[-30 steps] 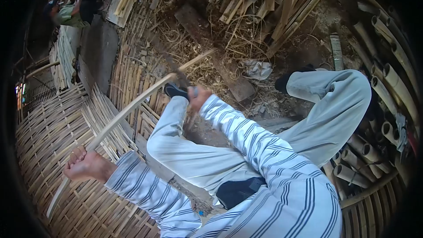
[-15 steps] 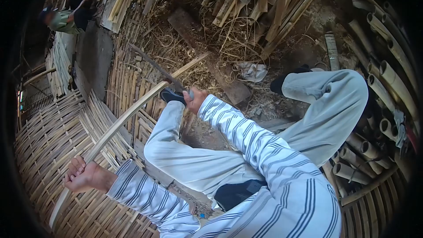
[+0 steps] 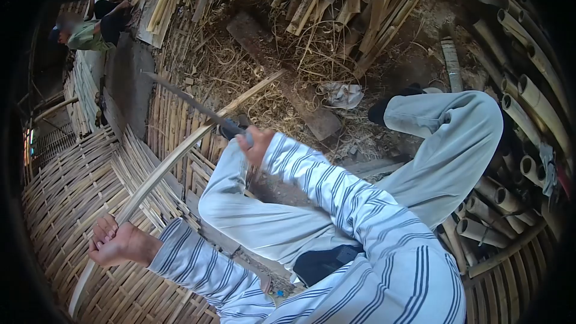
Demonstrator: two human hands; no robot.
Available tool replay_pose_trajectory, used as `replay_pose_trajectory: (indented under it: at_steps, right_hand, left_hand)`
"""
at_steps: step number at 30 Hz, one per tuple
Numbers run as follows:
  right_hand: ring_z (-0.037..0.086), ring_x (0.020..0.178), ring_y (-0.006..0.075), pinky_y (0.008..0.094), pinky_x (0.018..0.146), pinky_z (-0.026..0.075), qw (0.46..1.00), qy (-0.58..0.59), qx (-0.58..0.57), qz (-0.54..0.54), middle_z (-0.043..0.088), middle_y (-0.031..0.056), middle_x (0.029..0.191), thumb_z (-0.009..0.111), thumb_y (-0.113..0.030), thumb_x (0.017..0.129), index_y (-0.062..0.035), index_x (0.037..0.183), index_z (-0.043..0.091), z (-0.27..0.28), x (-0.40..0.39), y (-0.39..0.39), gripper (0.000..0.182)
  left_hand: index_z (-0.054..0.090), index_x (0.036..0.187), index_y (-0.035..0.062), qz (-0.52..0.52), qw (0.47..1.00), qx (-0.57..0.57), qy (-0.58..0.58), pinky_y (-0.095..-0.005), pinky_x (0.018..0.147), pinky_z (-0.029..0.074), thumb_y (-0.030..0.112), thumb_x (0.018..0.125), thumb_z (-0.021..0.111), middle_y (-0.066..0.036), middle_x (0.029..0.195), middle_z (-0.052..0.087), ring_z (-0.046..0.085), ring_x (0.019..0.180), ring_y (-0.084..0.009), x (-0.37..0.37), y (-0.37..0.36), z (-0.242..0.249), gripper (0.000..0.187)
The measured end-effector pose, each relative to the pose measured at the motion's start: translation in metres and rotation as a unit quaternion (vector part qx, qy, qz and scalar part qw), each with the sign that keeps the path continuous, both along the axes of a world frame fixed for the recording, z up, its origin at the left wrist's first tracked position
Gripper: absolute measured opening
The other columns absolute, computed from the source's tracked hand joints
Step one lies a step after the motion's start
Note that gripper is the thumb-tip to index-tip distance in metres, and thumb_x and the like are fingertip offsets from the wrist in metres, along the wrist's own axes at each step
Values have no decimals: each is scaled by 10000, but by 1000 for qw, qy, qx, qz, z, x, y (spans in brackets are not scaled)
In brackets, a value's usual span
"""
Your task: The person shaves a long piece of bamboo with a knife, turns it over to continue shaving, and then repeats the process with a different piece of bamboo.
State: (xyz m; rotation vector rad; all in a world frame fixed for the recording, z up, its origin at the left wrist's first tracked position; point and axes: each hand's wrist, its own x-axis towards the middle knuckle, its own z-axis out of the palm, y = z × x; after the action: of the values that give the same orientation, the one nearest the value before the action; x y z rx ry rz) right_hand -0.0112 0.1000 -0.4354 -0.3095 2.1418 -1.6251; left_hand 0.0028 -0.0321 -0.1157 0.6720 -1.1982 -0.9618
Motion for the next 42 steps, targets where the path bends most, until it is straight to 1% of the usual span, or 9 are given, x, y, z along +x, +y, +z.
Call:
replay_pose_trajectory:
  at_steps: [5,13,18,23,27,31,34,37,42]
  right_hand:
    - [597,501,389,474,461,471,998,52,6,-17,544,213,516,557,-392,873,-37,782,556,-32,-2,-3,367]
    - [555,418,396,477,390,436,997,5,-64,31,483,203,427,554,-356,885,-9,795,508,64,18,-7,361]
    - [554,395,379,457,382,445,1000,-6,-11,23,496,176,419,568,-356,866,-15,770,548,45,-3,3,355]
    - [612,685,463,521,616,494,990,-121,67,24,582,299,662,482,-463,902,28,847,584,26,-10,6,504]
    - [603,637,471,523,580,501,986,-135,52,86,588,290,664,453,-451,922,18,905,544,72,-3,10,479]
    - [575,460,373,460,482,488,997,28,9,66,534,187,497,466,-427,927,10,893,579,93,4,11,453]
    - [581,509,408,474,528,495,994,-56,77,59,562,205,541,469,-432,921,21,876,611,72,-8,21,477]
    - [599,692,450,491,679,491,987,-94,133,-13,605,267,702,413,-468,926,27,735,624,-18,-6,33,571]
    - [590,766,455,493,750,470,989,-110,73,70,617,274,784,363,-473,939,42,784,613,23,-15,36,593]
  left_hand:
    - [188,530,189,28,1000,9,7,-272,409,137,147,726,405,13,491,170,151,415,-110,2,-9,-3,296]
    - [135,559,199,37,999,4,7,-277,410,134,134,723,412,10,494,169,148,416,-115,-4,1,-2,329]
    - [137,556,201,23,1000,7,-8,-276,409,132,135,720,413,13,495,167,148,414,-116,-2,1,0,328]
    - [156,545,202,46,999,18,4,-268,402,141,154,724,407,18,491,174,159,406,-115,1,9,-2,312]
    - [166,546,195,16,1000,7,19,-262,396,155,172,744,401,15,485,190,168,403,-110,4,12,-3,308]
    - [170,545,196,10,1000,-2,20,-262,387,150,170,750,398,14,484,192,164,397,-109,0,25,0,307]
    - [165,548,196,21,1000,-2,21,-259,385,141,164,750,392,15,487,186,162,395,-107,-3,32,1,306]
    - [158,557,190,27,999,21,36,-255,393,137,160,755,379,19,494,181,171,404,-99,-1,31,2,298]
    - [160,555,182,13,999,19,25,-279,421,137,143,732,363,7,505,178,160,425,-118,5,35,0,273]
